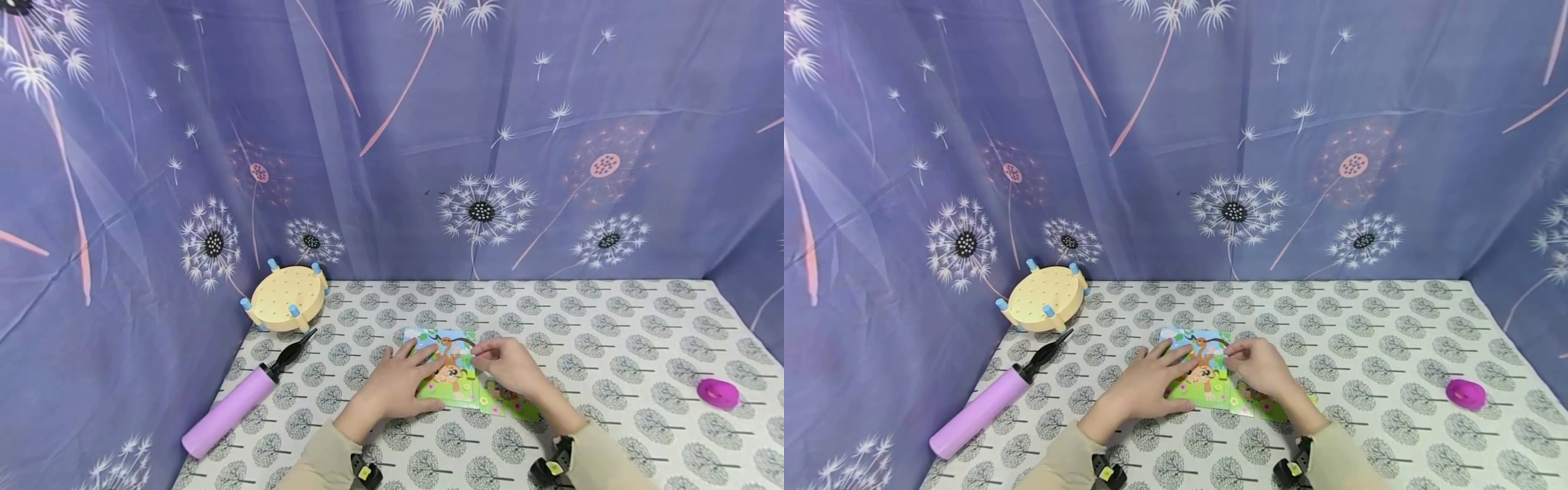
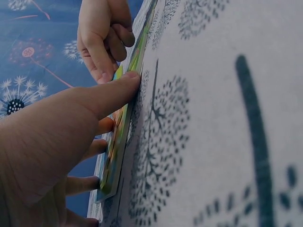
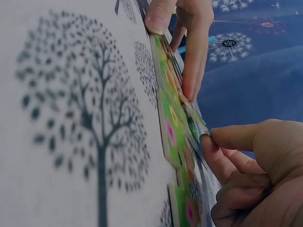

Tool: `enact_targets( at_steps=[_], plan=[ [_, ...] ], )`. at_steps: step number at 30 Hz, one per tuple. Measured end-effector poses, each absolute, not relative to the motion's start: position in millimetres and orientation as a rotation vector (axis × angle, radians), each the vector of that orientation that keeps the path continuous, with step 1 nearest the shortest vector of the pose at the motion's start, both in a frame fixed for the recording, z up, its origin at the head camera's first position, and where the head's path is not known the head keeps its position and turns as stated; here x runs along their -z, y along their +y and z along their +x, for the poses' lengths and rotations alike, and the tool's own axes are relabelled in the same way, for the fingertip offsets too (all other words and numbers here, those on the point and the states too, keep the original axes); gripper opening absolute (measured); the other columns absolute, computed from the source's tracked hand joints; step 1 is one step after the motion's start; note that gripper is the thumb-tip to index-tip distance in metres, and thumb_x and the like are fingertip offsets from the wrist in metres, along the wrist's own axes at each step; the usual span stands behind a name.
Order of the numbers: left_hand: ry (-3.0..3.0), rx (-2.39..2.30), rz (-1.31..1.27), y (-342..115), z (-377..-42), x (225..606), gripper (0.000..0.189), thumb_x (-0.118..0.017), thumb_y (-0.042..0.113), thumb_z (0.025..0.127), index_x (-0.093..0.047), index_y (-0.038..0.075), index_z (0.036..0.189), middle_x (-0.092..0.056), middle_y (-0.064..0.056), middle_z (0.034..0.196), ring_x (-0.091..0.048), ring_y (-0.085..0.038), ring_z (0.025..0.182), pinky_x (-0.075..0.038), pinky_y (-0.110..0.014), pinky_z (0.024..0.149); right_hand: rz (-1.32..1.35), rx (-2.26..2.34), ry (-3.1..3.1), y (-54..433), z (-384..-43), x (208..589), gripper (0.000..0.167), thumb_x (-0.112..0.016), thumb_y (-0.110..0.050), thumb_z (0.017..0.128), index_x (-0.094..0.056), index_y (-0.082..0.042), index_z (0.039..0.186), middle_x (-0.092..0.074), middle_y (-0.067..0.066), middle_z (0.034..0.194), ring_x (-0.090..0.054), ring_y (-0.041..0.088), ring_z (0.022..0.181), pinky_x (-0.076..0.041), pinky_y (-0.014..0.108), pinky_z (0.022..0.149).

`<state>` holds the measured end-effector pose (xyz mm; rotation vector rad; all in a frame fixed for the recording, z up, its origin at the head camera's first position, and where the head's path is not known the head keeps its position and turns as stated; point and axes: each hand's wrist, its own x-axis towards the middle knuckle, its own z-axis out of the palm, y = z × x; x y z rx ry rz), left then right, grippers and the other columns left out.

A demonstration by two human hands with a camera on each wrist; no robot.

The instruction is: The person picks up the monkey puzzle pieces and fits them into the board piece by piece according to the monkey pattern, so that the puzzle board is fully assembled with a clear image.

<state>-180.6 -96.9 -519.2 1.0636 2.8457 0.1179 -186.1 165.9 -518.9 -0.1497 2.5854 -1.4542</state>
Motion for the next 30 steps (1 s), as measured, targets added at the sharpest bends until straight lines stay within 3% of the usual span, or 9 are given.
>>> enact_targets(
  at_steps=[12, 23, 30],
  plan=[
    [2.857, -0.114, 1.091, -97, -180, 520, 0.085, -0.048, 0.081, 0.092, -0.034, 0.037, 0.163, -0.026, 0.004, 0.170, -0.027, -0.041, 0.152, -0.033, -0.075, 0.109, -0.128, 1.381, 2.626, 160, -191, 521, 0.014, -0.078, -0.014, 0.091, -0.078, -0.007, 0.104, -0.072, -0.001, 0.087, -0.067, 0.016, 0.080, -0.057, 0.037, 0.076],
    [2.844, -0.136, 1.094, -97, -179, 521, 0.083, -0.048, 0.080, 0.093, -0.032, 0.039, 0.163, -0.025, 0.003, 0.171, -0.027, -0.042, 0.152, -0.032, -0.076, 0.109, -0.132, 1.316, 2.713, 173, -185, 515, 0.021, -0.082, -0.021, 0.089, -0.078, -0.009, 0.105, -0.073, -0.003, 0.088, -0.067, 0.015, 0.080, -0.057, 0.040, 0.077],
    [2.863, -0.092, 1.075, -91, -178, 518, 0.079, -0.052, 0.077, 0.093, -0.038, 0.040, 0.161, -0.030, 0.000, 0.169, -0.030, -0.047, 0.150, -0.034, -0.078, 0.106, -0.285, 1.273, 2.708, 192, -177, 513, 0.016, -0.083, -0.022, 0.088, -0.077, -0.013, 0.100, -0.069, -0.005, 0.084, -0.062, 0.014, 0.074, -0.053, 0.030, 0.066]
  ],
)
